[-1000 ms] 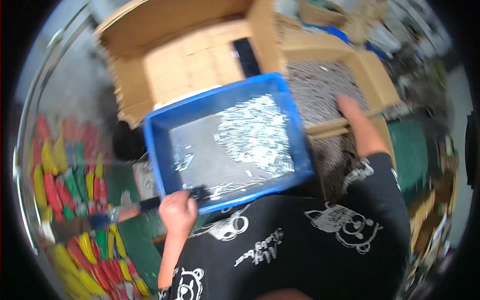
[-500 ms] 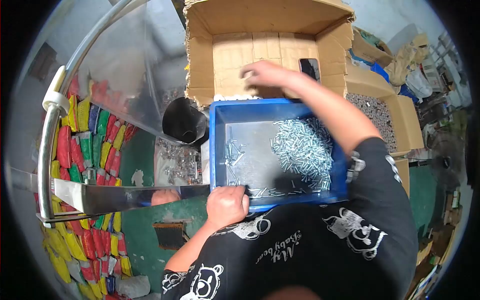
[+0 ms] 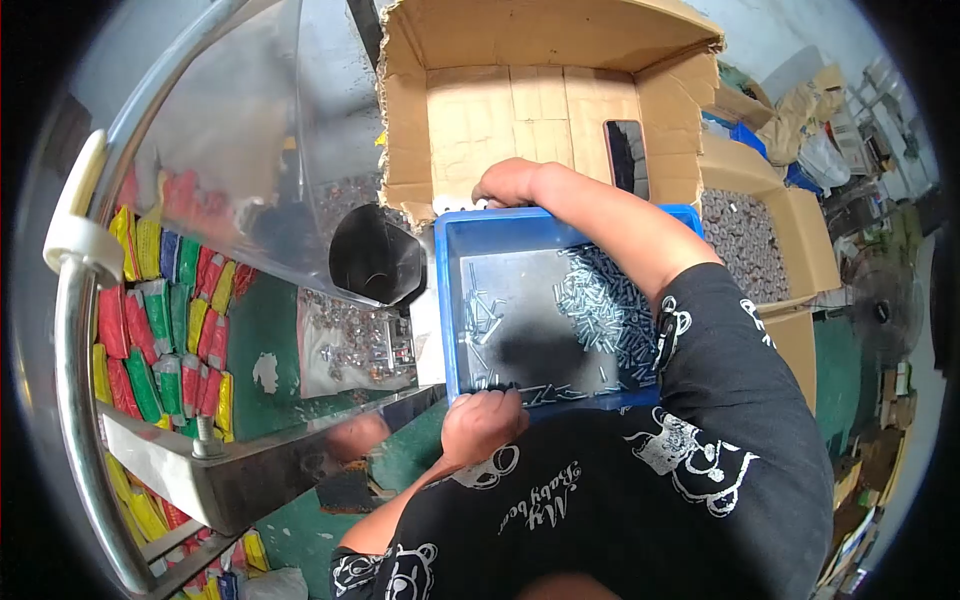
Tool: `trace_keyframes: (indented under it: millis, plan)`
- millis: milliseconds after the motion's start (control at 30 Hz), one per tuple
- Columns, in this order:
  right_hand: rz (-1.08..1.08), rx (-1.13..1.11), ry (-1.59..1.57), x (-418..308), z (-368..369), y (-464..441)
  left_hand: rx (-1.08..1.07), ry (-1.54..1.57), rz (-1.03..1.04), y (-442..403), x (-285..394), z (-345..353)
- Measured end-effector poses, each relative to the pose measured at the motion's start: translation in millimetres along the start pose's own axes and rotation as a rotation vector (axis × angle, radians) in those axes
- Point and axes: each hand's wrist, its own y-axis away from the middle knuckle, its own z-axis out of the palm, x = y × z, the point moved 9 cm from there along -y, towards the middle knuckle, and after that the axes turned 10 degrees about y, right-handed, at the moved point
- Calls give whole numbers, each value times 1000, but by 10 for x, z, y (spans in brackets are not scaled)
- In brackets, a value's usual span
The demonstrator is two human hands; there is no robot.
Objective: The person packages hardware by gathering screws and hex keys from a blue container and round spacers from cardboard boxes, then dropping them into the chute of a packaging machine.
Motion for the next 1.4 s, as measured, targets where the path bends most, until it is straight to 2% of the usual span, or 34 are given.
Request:
trace_keyframes:
  millis: [33,100,233,333,400,433,467,500,533,600,633,667,733,767,833,867,933,1000,1067,1133,1233,1300,1333,1400]
  plan:
    - [5,2,-4,-17,-30,19,-17,9,9,10,-17,30]
    - [225,-54,-284,124,-6,120,-5,-15,10,10,-4,33]
    - [232,-11,-288,173,10,130,23,-15,21,-20,43,-25]
    - [148,129,-167,240,-31,65,39,-6,-19,5,30,-28]
    - [21,700,-413,215,-538,273,24,-24,-41,-17,53,-58]
    - [-1,700,-404,13,-715,402,-4,-38,-67,-13,37,-23]
    - [-4,628,-662,-289,-939,640,-32,-53,-100,12,11,20]
    - [-9,538,-919,-565,-1056,778,95,18,-20,53,31,-21]
    - [-39,525,-918,-804,-1134,799,111,2,-41,57,40,-39]
    - [45,319,-923,-1213,-1053,669,126,3,-55,23,72,-80]
    - [45,392,-741,-1362,-1115,561,80,8,-55,20,63,-42]
    - [23,384,-744,-1506,-1094,377,87,-3,-73,25,69,-70]
    - [197,374,-635,-1524,-956,84,81,-29,-55,-1,140,-110]
    - [190,380,-635,-1529,-839,46,61,-34,-79,1,135,-103]
    - [82,762,-587,-1499,-959,265,62,-59,-78,3,155,-124]
    - [97,766,-588,-1391,-867,408,63,-70,-81,-2,163,-121]
    - [-63,750,-485,-1277,-676,924,93,-62,-115,3,162,-144]
    - [-60,674,-352,-976,-324,1379,110,-73,-117,0,171,-150]
    - [126,333,-121,-563,264,1670,124,-106,-133,-14,170,-135]
    - [218,0,32,-400,741,2015,100,-159,-141,-15,160,-97]
    - [193,53,128,-340,1181,2159,112,-170,-154,-30,177,-91]
    - [158,293,258,-290,1256,2054,119,-188,-156,-42,204,-95]
    - [158,297,244,-302,1219,2044,119,-207,-155,-38,195,-90]
    - [226,68,42,-228,1339,1957,124,-197,-161,-39,195,-83]
